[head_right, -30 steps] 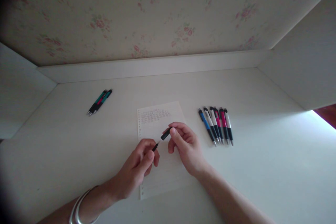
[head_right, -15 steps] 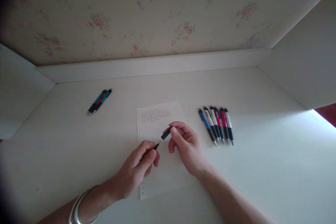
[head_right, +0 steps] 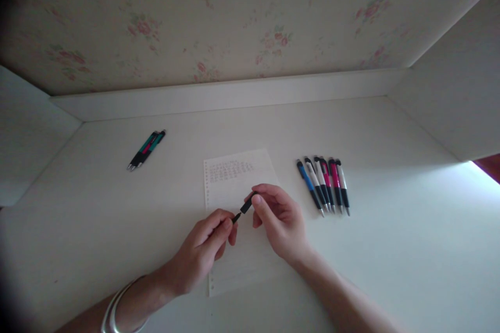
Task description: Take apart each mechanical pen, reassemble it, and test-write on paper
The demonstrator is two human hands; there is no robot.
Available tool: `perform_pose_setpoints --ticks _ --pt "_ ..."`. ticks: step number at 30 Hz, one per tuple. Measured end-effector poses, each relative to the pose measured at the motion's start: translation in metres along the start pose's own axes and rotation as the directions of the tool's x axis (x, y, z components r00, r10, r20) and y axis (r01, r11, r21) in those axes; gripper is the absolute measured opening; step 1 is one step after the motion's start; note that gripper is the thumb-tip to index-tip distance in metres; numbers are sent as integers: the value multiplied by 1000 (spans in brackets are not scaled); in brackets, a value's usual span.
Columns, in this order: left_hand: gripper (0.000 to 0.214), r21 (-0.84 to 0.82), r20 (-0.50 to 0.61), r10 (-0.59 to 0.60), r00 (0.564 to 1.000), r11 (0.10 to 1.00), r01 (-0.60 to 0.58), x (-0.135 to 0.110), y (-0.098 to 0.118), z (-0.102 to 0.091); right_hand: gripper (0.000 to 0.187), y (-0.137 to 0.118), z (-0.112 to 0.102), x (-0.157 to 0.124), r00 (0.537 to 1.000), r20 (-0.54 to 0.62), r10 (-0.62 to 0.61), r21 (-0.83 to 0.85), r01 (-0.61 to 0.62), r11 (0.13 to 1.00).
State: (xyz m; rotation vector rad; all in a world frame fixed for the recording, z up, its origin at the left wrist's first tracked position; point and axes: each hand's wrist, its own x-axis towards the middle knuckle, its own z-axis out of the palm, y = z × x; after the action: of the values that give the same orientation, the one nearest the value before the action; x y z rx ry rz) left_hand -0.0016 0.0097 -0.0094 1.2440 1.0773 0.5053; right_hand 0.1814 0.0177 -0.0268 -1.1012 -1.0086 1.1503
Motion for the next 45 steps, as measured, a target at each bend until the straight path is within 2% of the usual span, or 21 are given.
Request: perform_pose_setpoints --ticks 2,4,9,13,15,17,19,21,23,24,26,31,34,36,40,43,45 --pt "40 -7 9 -2 1000 1000 2 -1 0 0 12 1 -1 -3 996 -26 -81 -131 77 988" --pt "41 -9 8 3 1000 1000 -3 -1 0 1 15 3 -2 -6 992 3 -123 -207 121 971" --pt "50 -5 -3 77 997 997 -77 -1 -4 1 36 6 0 -11 983 179 -52 -194 87 977" --pt "41 -36 -21 124 992 992 -125 0 -5 2 53 5 1 -12 949 315 -36 -266 124 956" --pt "40 -33 -29 107 994 994 -108 0 -6 2 60 2 -3 -9 953 297 -56 -326 157 932" --pt "44 -33 -30 70 997 997 -71 0 -6 2 58 -3 -10 -2 964 243 -106 -398 199 895" --pt "46 -67 -32 39 999 997 -41 0 -8 2 44 -7 -20 7 958 203 -202 -522 280 806" --pt "43 -114 -36 17 999 993 -21 0 -9 3 29 -9 -30 16 932 248 -264 -707 360 608" --pt "42 -138 -34 7 999 990 -12 0 -10 3 24 -6 -38 23 910 334 -245 -802 411 433" --pt "41 -141 -35 6 999 990 -11 0 -11 3 23 -4 -41 26 897 381 -223 -815 440 377" --pt "42 -138 -36 4 999 990 -9 0 -11 3 24 1 -45 28 883 430 -187 -814 469 343" --pt "42 -110 -36 1 999 994 -4 0 -11 3 25 10 -47 29 900 384 -208 -789 437 433" --pt "41 -86 -37 10 999 996 -14 1 -10 3 28 7 -44 28 907 349 -235 -780 420 463" --pt "41 -76 -33 19 999 997 -21 1 -9 3 28 2 -39 25 910 331 -249 -749 414 517" --pt "41 -45 -17 19 1000 999 -19 1 -8 2 23 -9 -24 17 947 243 -210 -582 315 750" --pt "42 -6 -13 18 1000 1000 -18 1 -5 2 16 -10 -15 12 986 147 -77 -380 128 916" --pt "43 20 -8 25 1000 999 -25 1 -3 1 19 -8 -11 10 995 93 42 -230 -20 973"
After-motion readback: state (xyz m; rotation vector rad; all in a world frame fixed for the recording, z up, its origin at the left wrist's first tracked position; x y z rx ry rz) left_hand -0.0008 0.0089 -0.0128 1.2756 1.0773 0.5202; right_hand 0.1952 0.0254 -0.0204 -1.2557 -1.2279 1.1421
